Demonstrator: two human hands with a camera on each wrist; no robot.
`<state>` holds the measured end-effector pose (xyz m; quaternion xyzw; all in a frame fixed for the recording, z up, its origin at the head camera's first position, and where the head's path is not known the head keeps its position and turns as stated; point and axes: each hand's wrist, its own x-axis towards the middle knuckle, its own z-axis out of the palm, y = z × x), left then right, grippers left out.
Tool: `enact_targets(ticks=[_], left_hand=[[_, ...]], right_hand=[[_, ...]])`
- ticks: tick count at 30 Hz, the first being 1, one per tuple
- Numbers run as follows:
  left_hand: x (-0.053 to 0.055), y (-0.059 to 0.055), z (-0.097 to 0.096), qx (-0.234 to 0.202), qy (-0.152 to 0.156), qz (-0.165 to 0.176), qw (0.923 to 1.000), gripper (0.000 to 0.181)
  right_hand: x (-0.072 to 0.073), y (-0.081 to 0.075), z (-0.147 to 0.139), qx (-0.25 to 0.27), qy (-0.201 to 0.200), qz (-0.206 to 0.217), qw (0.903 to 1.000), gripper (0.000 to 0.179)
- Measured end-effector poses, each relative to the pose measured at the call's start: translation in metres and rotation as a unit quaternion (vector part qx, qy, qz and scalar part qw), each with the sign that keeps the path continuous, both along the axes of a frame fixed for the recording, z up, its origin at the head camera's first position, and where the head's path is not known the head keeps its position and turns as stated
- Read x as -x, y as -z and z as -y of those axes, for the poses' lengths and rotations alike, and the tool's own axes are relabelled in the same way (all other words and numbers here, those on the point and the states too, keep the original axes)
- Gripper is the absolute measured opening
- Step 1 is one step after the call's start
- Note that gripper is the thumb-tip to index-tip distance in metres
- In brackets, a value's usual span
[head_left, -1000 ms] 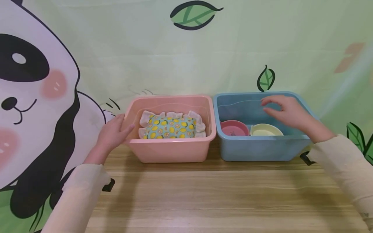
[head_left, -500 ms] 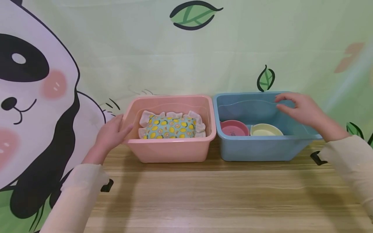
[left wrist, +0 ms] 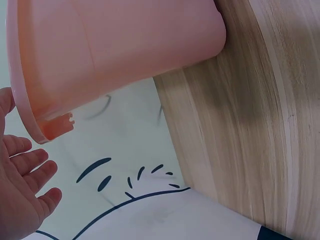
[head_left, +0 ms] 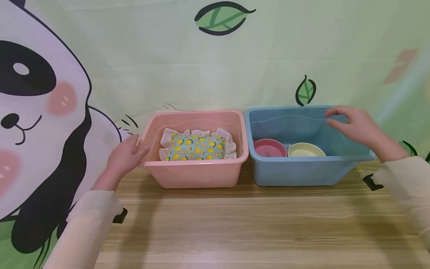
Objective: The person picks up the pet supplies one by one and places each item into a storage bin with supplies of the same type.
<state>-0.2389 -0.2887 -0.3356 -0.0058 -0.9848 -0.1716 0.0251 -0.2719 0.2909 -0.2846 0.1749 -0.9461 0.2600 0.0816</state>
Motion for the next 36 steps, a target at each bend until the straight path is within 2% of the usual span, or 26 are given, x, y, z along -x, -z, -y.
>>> enact_targets(ticks=[6, 13, 22, 36], left_hand=[[0.000, 0.000, 0.005, -0.004, -0.016, 0.015, 0.9998, 0.077], [0.000, 0.001, 0.010, -0.013, -0.035, 0.043, 0.9984, 0.080], [0.001, -0.001, 0.011, -0.017, -0.040, 0.058, 0.9973, 0.080], [0.005, -0.005, 0.015, 0.004, -0.037, 0.047, 0.9982, 0.079]], right_hand=[[0.006, 0.001, -0.009, -0.010, 0.010, 0.017, 0.9997, 0.036], [0.011, 0.003, -0.018, -0.021, 0.028, 0.023, 0.9991, 0.034], [0.014, 0.007, -0.029, -0.033, 0.036, 0.042, 0.9979, 0.035], [0.030, -0.001, -0.040, -0.067, 0.048, 0.079, 0.9935, 0.043]])
